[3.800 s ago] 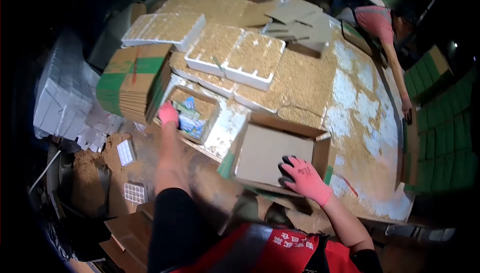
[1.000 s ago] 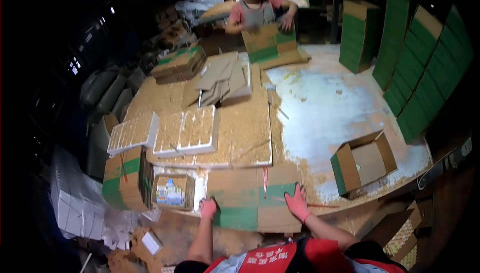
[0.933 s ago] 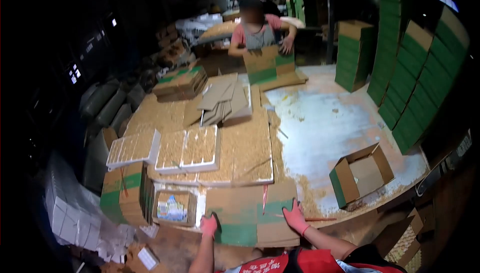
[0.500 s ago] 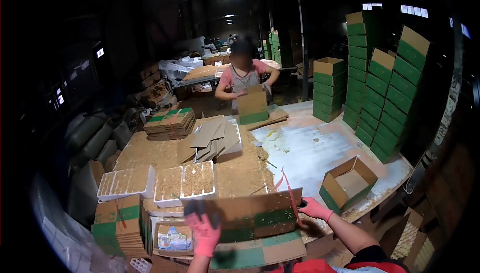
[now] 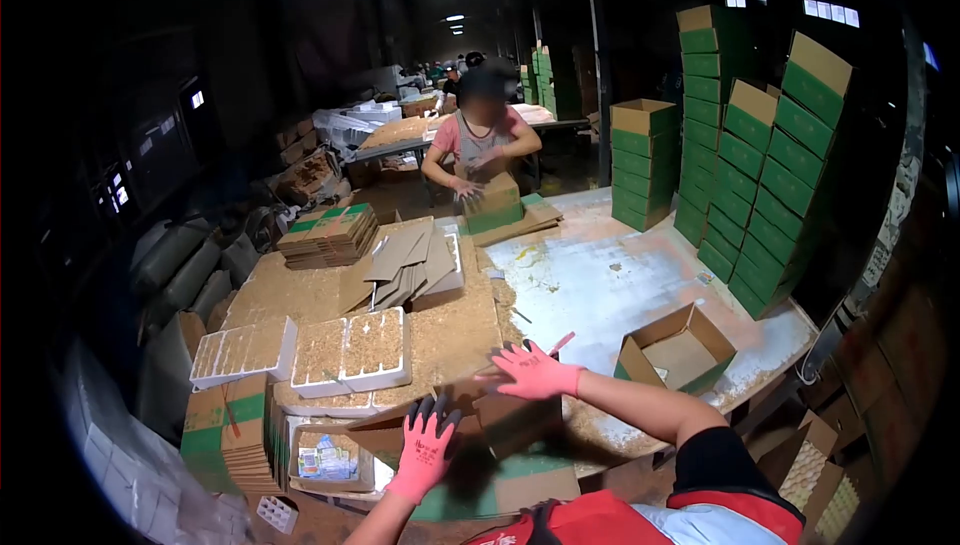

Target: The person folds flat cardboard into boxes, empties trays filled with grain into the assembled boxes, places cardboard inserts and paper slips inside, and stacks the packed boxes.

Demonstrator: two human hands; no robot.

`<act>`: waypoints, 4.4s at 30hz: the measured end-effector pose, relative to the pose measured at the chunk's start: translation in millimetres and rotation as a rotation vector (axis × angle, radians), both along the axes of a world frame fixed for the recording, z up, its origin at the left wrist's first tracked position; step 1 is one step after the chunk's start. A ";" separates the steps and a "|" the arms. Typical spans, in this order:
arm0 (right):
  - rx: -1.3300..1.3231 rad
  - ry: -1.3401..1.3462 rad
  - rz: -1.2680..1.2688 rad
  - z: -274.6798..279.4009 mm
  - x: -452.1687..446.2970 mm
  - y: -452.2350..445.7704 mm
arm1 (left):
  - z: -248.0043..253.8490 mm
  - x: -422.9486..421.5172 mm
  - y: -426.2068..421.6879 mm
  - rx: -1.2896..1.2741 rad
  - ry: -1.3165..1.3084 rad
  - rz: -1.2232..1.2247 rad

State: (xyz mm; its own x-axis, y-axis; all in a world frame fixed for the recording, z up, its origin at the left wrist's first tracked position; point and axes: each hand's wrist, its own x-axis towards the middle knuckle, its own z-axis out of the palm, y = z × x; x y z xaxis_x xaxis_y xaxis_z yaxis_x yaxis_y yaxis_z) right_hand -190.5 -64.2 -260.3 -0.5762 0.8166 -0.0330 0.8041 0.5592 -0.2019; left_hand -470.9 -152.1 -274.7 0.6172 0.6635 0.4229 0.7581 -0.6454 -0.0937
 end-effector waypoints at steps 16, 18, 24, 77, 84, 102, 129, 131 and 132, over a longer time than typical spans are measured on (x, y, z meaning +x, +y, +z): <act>0.180 -0.407 0.277 20.6 -54.7 2.3 | 35.4 -18.6 -70.6 -0.296 0.010 0.312; 0.345 -0.178 0.272 -19.7 -85.0 -9.7 | 4.2 18.8 -45.7 -0.239 -0.132 0.392; 0.324 0.246 0.210 -21.8 -34.0 -32.6 | -87.8 -12.7 0.6 -0.161 -0.266 0.058; -0.653 0.700 -0.940 -228.0 -27.5 106.2 | -136.0 -208.6 13.5 -0.993 -0.872 0.701; -0.237 1.012 -1.328 -242.5 -92.3 99.5 | -121.1 -192.2 25.4 -0.992 -0.885 0.788; -0.438 1.438 -0.999 92.0 92.4 -112.7 | -167.5 -195.3 55.1 -1.052 -0.937 0.480; -0.957 0.764 -0.426 59.3 -67.1 74.5 | -109.9 -146.7 59.4 -0.986 -0.676 0.570; -0.988 0.726 -0.418 33.6 -73.1 80.1 | -104.4 -144.5 58.1 -0.985 -0.716 0.600; -0.986 0.854 -0.328 -4.2 -76.0 86.7 | -86.9 -140.3 55.8 -0.955 -0.700 0.632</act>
State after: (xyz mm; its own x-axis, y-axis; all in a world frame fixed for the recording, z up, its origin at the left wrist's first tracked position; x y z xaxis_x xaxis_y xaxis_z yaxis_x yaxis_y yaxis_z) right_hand -266.5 22.6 -264.5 -0.4952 0.7636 -0.4143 0.2937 -0.3016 -0.9071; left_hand -611.1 -96.3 -361.6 -0.0563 0.9630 -0.2636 0.6514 0.2356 0.7213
